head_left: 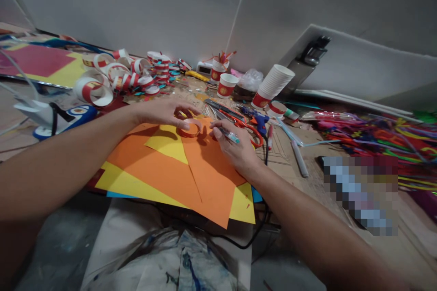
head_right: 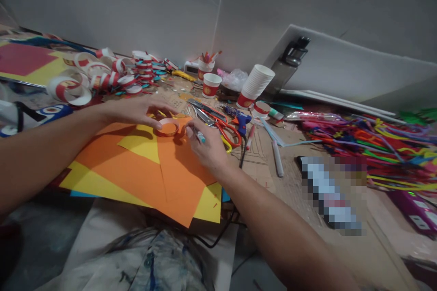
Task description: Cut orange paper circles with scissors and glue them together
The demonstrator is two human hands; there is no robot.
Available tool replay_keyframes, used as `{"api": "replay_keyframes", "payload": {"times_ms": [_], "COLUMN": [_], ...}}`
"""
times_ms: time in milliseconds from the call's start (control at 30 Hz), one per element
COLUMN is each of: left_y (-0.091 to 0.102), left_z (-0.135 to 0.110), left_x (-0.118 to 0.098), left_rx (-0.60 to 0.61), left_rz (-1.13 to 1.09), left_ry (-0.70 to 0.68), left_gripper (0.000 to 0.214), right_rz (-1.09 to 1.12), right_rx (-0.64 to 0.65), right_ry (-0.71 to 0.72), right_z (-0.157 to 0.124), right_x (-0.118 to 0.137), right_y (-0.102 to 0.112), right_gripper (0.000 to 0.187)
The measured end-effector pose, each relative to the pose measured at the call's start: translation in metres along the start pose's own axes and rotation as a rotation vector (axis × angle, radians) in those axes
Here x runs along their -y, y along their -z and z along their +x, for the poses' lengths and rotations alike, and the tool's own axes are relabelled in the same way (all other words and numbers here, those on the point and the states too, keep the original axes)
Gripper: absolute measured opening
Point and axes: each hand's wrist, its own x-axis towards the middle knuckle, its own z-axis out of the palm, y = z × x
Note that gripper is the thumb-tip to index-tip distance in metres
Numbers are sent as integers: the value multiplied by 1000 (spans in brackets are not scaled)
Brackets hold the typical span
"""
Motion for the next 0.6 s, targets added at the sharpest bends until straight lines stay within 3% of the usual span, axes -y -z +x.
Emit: {"api": "replay_keyframes", "payload": {"times_ms": [233, 600], "left_y": [6, 3], "left_z": [-1, 3], "left_x": [7, 7], "left_rx": [87, 106], "left_rz": [53, 100], "left_ry": [10, 64], "left_gripper": [59, 63], "right_rz": [17, 9], "right_rx": [9, -10], "right_ry": [-5, 12], "right_z": [0, 1], "right_x": [2, 1], "right_y": [1, -1], "right_gripper": [23, 24]}}
